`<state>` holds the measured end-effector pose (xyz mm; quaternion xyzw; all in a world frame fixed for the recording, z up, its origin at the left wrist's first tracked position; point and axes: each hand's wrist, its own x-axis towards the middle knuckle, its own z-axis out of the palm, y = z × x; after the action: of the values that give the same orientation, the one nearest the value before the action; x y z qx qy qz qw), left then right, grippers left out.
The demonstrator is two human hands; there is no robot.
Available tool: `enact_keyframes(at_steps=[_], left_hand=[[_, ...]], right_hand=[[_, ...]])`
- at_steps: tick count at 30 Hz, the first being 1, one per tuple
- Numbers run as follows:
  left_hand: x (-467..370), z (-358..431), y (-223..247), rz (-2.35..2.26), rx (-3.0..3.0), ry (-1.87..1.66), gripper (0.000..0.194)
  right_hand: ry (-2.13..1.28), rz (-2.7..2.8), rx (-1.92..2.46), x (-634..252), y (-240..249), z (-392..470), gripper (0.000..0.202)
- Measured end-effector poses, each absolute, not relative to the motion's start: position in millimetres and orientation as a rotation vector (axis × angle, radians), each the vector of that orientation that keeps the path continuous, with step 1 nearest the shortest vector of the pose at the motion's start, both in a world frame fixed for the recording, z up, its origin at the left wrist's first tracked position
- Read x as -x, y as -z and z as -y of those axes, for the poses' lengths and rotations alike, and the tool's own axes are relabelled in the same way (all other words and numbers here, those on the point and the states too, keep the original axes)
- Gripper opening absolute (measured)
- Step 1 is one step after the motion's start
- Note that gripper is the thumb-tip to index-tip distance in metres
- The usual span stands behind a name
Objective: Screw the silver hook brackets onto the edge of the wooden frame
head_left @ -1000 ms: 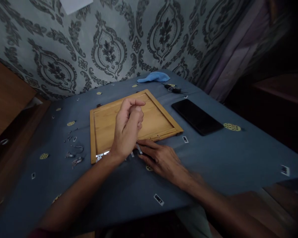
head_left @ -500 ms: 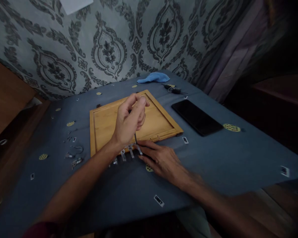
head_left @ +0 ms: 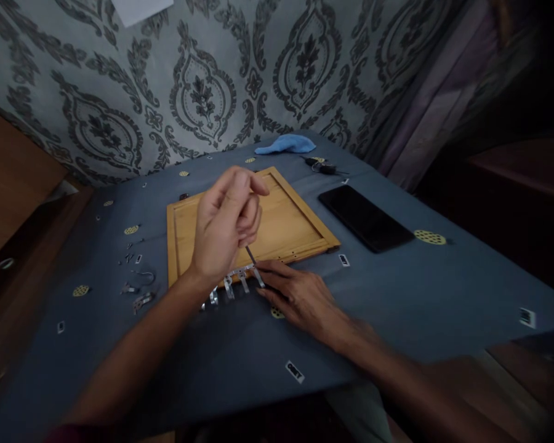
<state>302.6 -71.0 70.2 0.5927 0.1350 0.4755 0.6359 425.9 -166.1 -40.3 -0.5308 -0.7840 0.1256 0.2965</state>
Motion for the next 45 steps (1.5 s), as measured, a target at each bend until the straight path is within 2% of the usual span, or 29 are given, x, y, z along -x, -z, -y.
enact_keyframes(at_steps=[7, 32, 45], left_hand=[[-301, 76, -64, -0.447, -1.343, -1.23, 0.033], [-298, 83, -53, -0.411, -1.356, -1.233, 0.027], [-301, 83, -51, -0.437, -1.379, -1.206, 0.03]], right_hand=[[-0.338, 2.079, 1.406, -426, 41, 166, 0.029], [-0.356, 2.078, 1.39, -427, 40, 167, 0.029], [-0.327, 2.083, 1.391, -427, 41, 167, 0.028]])
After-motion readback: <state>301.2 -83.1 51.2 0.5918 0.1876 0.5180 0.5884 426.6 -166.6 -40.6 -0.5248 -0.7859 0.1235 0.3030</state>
